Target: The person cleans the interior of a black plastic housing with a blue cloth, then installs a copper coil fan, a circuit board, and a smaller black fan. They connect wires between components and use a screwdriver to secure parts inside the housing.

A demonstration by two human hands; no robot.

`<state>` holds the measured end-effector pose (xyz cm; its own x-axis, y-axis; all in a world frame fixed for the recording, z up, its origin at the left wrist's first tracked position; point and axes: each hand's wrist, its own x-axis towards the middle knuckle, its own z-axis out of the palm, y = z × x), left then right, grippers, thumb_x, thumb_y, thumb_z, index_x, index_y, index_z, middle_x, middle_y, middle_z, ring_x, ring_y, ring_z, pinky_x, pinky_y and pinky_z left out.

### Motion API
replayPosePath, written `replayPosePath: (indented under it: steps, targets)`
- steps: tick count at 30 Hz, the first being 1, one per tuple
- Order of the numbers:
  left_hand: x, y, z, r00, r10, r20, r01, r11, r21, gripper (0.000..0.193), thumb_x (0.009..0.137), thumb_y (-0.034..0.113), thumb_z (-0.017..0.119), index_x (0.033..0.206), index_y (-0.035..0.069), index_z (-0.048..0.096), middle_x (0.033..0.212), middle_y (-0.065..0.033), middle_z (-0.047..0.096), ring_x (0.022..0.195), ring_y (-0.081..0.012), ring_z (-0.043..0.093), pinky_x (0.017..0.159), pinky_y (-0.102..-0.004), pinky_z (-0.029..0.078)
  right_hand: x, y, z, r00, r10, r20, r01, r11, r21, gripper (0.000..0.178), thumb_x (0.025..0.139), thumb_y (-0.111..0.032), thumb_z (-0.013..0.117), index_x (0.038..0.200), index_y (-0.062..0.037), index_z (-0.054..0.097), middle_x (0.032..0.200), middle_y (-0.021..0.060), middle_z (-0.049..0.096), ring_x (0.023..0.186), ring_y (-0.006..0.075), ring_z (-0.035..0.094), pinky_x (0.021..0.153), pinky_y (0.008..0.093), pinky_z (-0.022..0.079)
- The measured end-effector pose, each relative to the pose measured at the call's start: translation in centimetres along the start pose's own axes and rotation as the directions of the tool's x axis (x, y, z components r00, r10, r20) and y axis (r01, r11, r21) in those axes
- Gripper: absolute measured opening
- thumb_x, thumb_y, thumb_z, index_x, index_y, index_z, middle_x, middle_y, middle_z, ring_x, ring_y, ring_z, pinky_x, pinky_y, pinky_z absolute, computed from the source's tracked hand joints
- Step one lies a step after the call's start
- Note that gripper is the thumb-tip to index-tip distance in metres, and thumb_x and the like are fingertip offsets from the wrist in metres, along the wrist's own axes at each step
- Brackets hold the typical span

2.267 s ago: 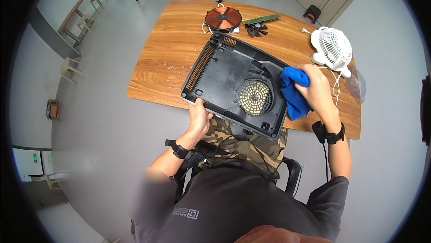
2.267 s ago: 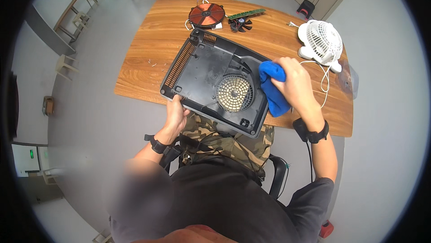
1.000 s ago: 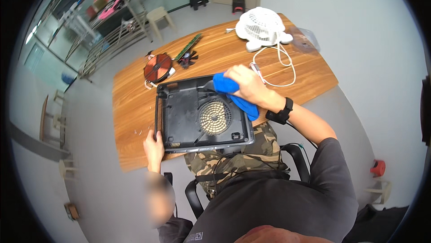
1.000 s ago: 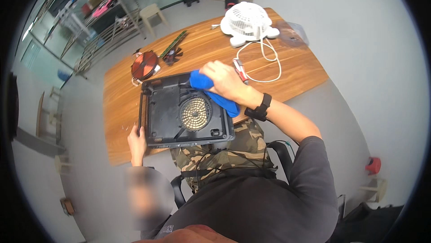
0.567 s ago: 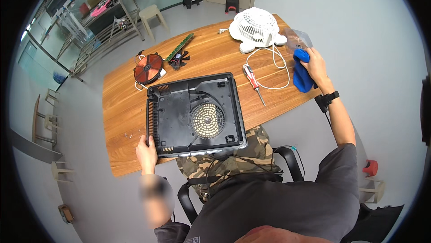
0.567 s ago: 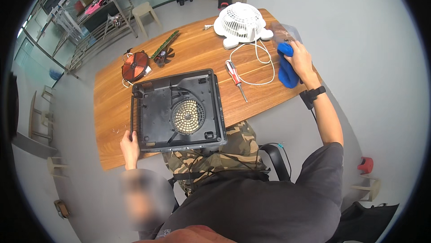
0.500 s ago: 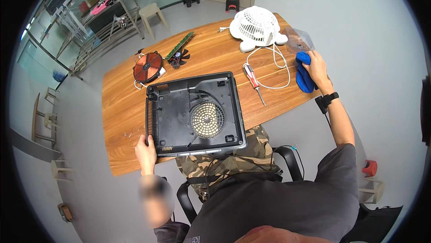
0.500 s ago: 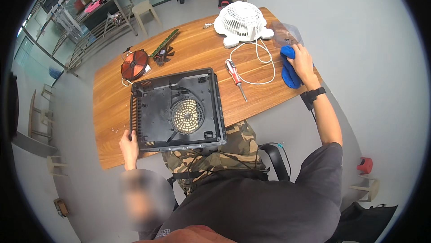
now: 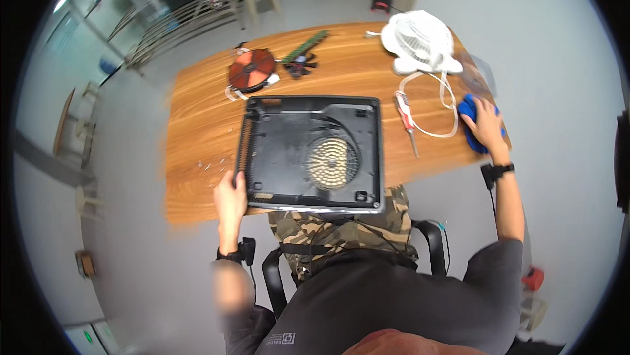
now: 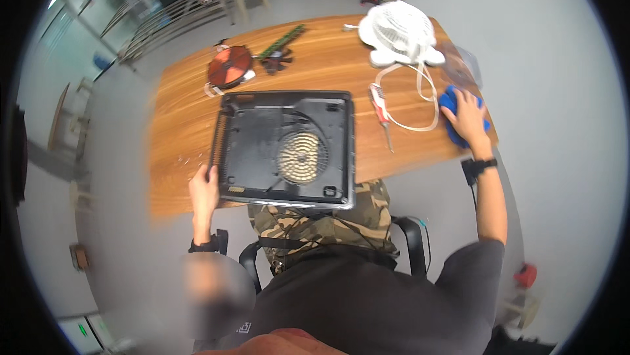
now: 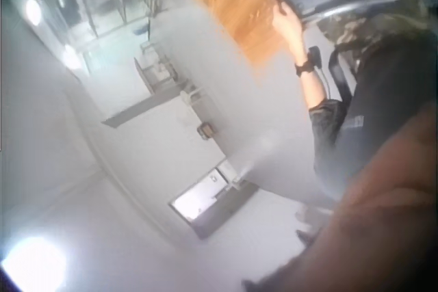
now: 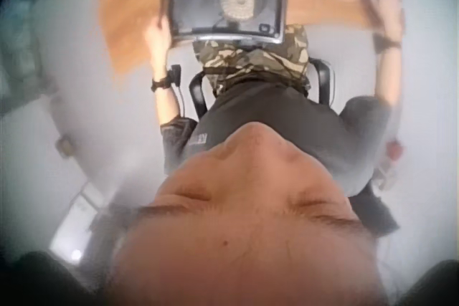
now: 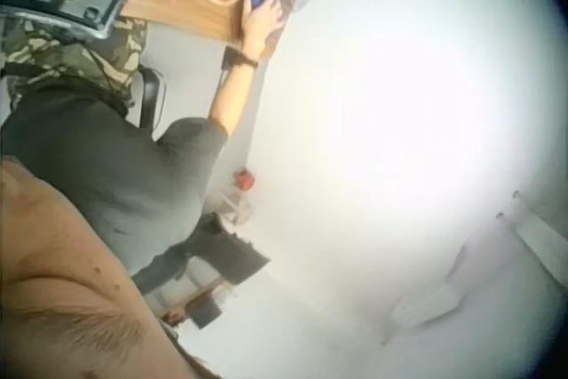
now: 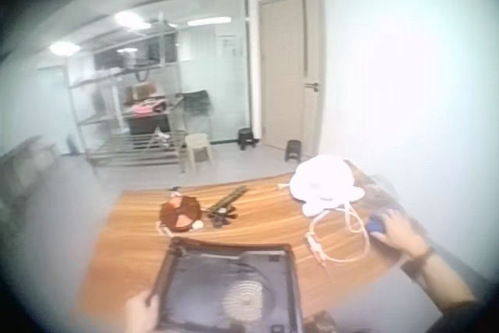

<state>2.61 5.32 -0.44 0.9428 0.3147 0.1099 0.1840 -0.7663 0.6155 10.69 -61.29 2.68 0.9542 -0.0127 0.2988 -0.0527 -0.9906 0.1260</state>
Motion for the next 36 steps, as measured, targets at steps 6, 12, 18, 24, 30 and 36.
replayPosePath:
  steps: [6, 12, 18, 24, 30, 36]
  targets:
    - [0.1, 0.3, -0.3, 0.999, -0.04, 0.023, 0.039, 0.999, 0.03, 0.033, 0.1, 0.034, 0.061, 0.096, 0.003, 0.067, 0.084, -0.0287, 0.068, 0.085, -0.0507, 0.066, 0.073, -0.0569, 0.05, 1.9, -6.0, -4.3, 0.994, -0.089, -0.068, 0.103, 0.968, 0.231, 0.018, 0.094, -0.016, 0.068, 0.106, -0.0042, 0.063, 0.101, 0.0164, 0.066, 0.093, 0.0376, 0.067, 0.077, 0.0457, 0.054]
    - [-0.4, 0.4, -1.1, 0.996, -0.09, 0.014, 0.09, 0.996, -0.028, 0.039, 0.099, 0.038, 0.064, 0.092, 0.0, 0.068, 0.078, -0.0272, 0.069, 0.079, -0.0485, 0.067, 0.068, -0.054, 0.051, 4.2, -18.8, -3.9, 0.959, -0.284, 0.002, 0.261, 0.884, 0.387, 0.027, 0.097, -0.028, 0.066, 0.089, -0.003, 0.06, 0.083, 0.0179, 0.069, 0.08, 0.0408, 0.069, 0.068, 0.05, 0.053]
    - [-1.1, -1.1, -1.6, 0.997, -0.076, -0.019, 0.072, 0.985, -0.159, 0.037, 0.098, 0.034, 0.068, 0.088, -0.001, 0.07, 0.061, -0.0176, 0.06, 0.057, -0.0344, 0.06, 0.057, -0.0442, 0.046, 5.8, -21.2, 1.7, 0.964, -0.253, 0.08, 0.226, 0.942, 0.248, 0.039, 0.099, -0.033, 0.065, 0.113, 0.0018, 0.053, 0.095, 0.024, 0.068, 0.085, 0.0471, 0.069, 0.071, 0.0552, 0.056]
    - [-0.5, -3.3, -2.4, 0.997, -0.063, -0.039, 0.056, 0.985, -0.164, 0.036, 0.098, 0.033, 0.067, 0.087, -0.002, 0.07, 0.064, -0.0185, 0.062, 0.059, -0.036, 0.062, 0.059, -0.0449, 0.047, 5.8, -21.2, 4.3, 0.969, -0.241, 0.053, 0.218, 0.936, 0.275, 0.041, 0.099, -0.03, 0.065, 0.117, 0.0032, 0.049, 0.1, 0.0258, 0.067, 0.087, 0.0482, 0.068, 0.071, 0.0555, 0.056]
    - [3.0, -3.8, -4.1, 0.997, -0.026, -0.069, 0.029, 0.999, 0.035, 0.032, 0.099, 0.03, 0.065, 0.09, -0.001, 0.07, 0.071, -0.0199, 0.067, 0.069, -0.0404, 0.067, 0.066, -0.0474, 0.051, 5.9, -19.4, 4.5, 0.984, -0.175, -0.041, 0.179, 0.933, 0.311, 0.034, 0.097, -0.023, 0.066, 0.113, 0.0007, 0.047, 0.098, 0.0258, 0.065, 0.085, 0.0494, 0.066, 0.07, 0.0571, 0.054]
    - [5.7, -3.0, -4.0, 1.0, 0.024, 0.006, -0.025, 0.988, 0.155, 0.03, 0.098, 0.031, 0.064, 0.093, 0.002, 0.07, 0.078, -0.0202, 0.071, 0.078, -0.0426, 0.069, 0.07, -0.0498, 0.053, 5.4, -18.1, 5.2, 0.999, -0.024, -0.024, 0.032, 0.919, 0.394, 0.043, 0.095, -0.032, 0.069, 0.116, -0.0008, 0.047, 0.103, 0.0297, 0.066, 0.089, 0.0498, 0.068, 0.073, 0.0577, 0.055]
